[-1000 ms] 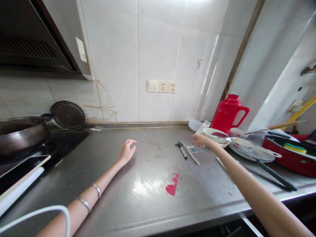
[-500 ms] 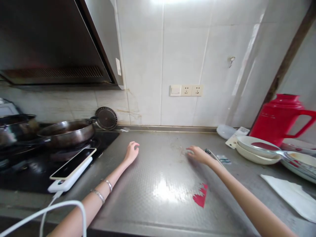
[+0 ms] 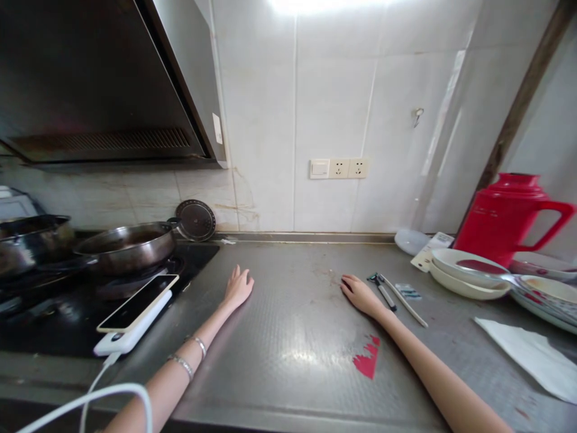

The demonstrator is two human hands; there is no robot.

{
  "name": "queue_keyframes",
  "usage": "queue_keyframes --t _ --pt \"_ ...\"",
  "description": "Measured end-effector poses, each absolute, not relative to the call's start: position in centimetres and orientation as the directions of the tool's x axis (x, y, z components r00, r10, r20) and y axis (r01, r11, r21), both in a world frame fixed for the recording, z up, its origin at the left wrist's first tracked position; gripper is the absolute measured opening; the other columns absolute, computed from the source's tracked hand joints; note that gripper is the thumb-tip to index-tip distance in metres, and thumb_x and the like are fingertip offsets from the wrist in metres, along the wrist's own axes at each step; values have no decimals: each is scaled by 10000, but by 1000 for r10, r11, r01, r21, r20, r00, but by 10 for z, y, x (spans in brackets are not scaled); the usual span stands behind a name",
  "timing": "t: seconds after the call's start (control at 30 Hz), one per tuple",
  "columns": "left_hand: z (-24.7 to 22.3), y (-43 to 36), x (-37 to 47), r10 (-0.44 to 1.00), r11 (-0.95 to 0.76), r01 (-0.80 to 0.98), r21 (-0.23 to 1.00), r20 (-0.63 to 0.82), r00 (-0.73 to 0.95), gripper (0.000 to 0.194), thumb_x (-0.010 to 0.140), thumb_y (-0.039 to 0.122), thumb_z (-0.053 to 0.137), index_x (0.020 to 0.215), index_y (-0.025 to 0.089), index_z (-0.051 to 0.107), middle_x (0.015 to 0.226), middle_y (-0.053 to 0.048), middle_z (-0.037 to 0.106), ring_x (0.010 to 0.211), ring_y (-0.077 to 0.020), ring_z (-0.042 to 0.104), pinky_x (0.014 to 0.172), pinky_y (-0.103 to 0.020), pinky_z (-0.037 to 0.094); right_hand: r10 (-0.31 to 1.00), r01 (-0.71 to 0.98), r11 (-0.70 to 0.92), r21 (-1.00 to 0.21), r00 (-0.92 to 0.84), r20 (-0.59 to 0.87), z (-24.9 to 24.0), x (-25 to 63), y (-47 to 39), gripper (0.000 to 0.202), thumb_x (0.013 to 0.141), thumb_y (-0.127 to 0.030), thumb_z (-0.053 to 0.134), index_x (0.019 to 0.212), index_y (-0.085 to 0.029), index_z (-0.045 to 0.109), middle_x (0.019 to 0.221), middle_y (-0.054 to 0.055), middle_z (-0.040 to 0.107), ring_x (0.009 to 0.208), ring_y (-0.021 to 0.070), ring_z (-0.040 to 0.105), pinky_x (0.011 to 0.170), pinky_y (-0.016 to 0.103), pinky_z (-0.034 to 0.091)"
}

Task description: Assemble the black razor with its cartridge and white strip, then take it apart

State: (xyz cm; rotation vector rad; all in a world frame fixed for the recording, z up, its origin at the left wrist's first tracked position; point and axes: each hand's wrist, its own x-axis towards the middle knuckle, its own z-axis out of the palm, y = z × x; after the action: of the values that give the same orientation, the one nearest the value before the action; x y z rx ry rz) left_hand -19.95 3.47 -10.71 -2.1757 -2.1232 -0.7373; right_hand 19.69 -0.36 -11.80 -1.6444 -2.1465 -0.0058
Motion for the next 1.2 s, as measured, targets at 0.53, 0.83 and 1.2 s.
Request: queue_keyframes --t 0.53,0.83,1.2 --pt "-110 35 -208 963 -136 968 213 259 78 440 841 343 353 1203 144 503 1332 -169 436 1270 -312 329 985 -441 284 913 911 306 -276 -199 357 -119 198 -4 402 880 -276 324 1111 -91 595 1211 162 545 1119 222 500 983 316 347" --pt "-99 27 -204 982 -112 988 104 161 94 503 874 369 279 1287 126 434 1382 -168 366 1299 -310 275 1014 -406 255 908 907 309 -286 -192 371 -128 202 3 410 849 -165 311 1136 -60 585 1217 176 542 1127 219 500 980 310 352" --pt "-102 28 -208 983 -118 988 102 155 101 523 881 395 257 1308 138 413 1391 -155 355 1310 -294 257 1024 -401 241 906 906 316 -283 -199 374 -131 204 4 424 854 -163 297 1154 -32 566 1229 190 528 1140 228 489 982 320 352"
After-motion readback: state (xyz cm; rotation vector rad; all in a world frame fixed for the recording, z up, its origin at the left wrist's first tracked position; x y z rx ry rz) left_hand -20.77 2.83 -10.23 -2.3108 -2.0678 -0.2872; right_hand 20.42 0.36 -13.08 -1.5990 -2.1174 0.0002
